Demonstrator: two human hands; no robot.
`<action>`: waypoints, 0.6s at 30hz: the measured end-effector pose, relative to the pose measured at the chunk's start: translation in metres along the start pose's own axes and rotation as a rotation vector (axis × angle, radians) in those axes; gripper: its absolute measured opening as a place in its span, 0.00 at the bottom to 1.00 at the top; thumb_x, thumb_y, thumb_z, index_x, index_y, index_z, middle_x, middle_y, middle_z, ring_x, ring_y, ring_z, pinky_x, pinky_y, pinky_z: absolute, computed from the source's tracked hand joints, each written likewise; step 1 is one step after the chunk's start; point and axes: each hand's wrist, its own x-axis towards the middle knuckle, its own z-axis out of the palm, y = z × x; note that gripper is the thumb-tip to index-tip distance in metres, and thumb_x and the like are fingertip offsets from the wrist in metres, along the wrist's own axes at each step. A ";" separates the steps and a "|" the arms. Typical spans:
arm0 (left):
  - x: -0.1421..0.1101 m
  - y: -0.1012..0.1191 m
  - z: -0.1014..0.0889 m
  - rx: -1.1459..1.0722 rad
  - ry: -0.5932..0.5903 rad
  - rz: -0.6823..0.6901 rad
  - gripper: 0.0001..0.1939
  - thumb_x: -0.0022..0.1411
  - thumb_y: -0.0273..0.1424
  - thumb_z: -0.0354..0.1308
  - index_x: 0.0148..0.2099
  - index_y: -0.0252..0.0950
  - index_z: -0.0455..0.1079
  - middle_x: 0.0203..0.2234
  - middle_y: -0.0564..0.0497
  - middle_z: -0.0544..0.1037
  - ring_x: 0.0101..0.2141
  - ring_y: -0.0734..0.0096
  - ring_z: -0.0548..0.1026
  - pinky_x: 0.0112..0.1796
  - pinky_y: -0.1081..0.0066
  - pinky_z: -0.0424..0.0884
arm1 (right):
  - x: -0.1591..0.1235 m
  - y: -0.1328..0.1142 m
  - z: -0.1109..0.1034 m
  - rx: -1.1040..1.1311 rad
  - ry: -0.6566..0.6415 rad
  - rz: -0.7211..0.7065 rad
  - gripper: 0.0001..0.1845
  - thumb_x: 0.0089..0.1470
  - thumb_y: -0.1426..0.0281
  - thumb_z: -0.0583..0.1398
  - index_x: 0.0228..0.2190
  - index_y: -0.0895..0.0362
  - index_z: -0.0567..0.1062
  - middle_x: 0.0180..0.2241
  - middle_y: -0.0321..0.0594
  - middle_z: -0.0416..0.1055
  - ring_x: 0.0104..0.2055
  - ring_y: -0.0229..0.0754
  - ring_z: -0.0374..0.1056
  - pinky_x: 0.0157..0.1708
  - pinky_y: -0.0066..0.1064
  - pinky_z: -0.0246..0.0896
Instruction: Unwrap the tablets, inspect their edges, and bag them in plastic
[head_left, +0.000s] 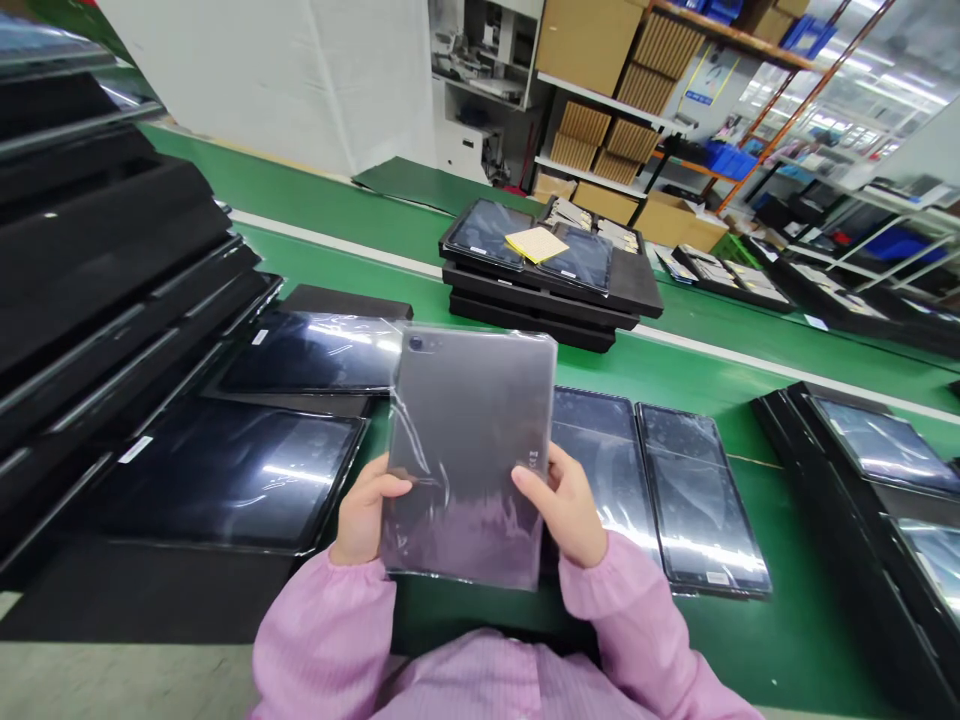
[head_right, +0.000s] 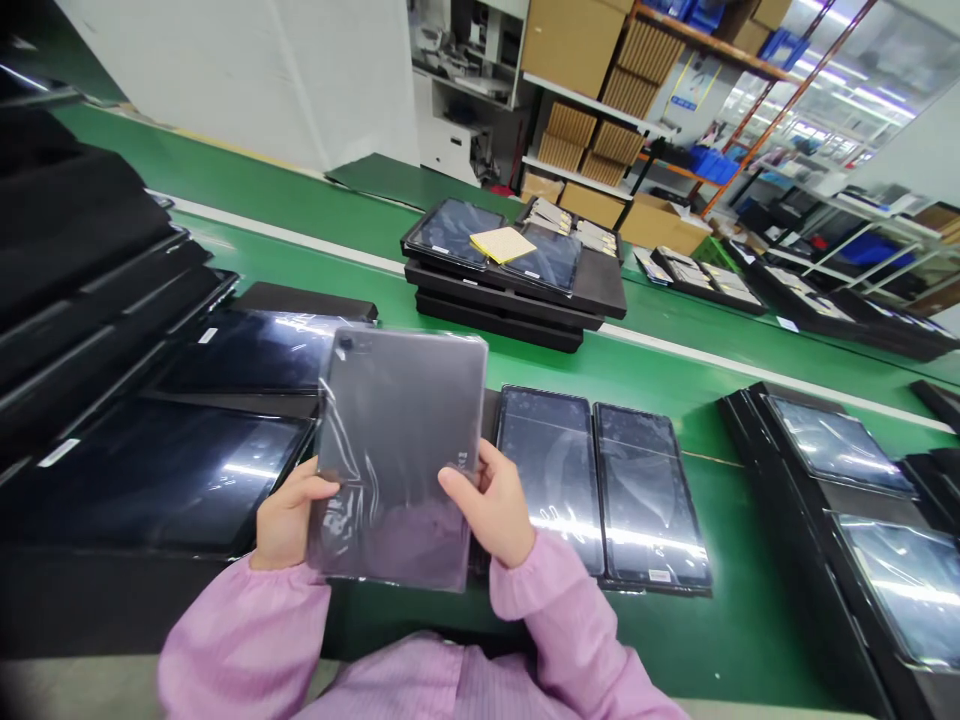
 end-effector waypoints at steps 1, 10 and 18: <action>-0.002 0.004 0.005 0.018 -0.058 -0.014 0.11 0.31 0.28 0.61 0.24 0.35 0.75 0.17 0.50 0.76 0.23 0.59 0.76 0.25 0.65 0.73 | 0.006 -0.011 -0.008 0.004 -0.043 0.054 0.17 0.51 0.59 0.62 0.35 0.60 0.80 0.27 0.41 0.77 0.28 0.42 0.72 0.27 0.31 0.70; -0.019 0.006 0.050 0.285 -0.299 0.202 0.36 0.50 0.40 0.68 0.62 0.46 0.69 0.68 0.46 0.65 0.68 0.48 0.60 0.61 0.57 0.65 | 0.042 -0.097 -0.015 -0.868 0.038 -0.001 0.17 0.51 0.75 0.60 0.13 0.54 0.67 0.14 0.35 0.65 0.20 0.40 0.62 0.23 0.31 0.51; -0.028 0.039 0.037 0.068 -0.165 -0.060 0.21 0.50 0.40 0.68 0.44 0.34 0.78 0.36 0.43 0.84 0.40 0.47 0.83 0.33 0.62 0.80 | 0.021 -0.093 -0.024 -0.470 -0.189 -0.180 0.18 0.63 0.58 0.59 0.32 0.57 0.83 0.22 0.35 0.77 0.23 0.38 0.73 0.26 0.28 0.66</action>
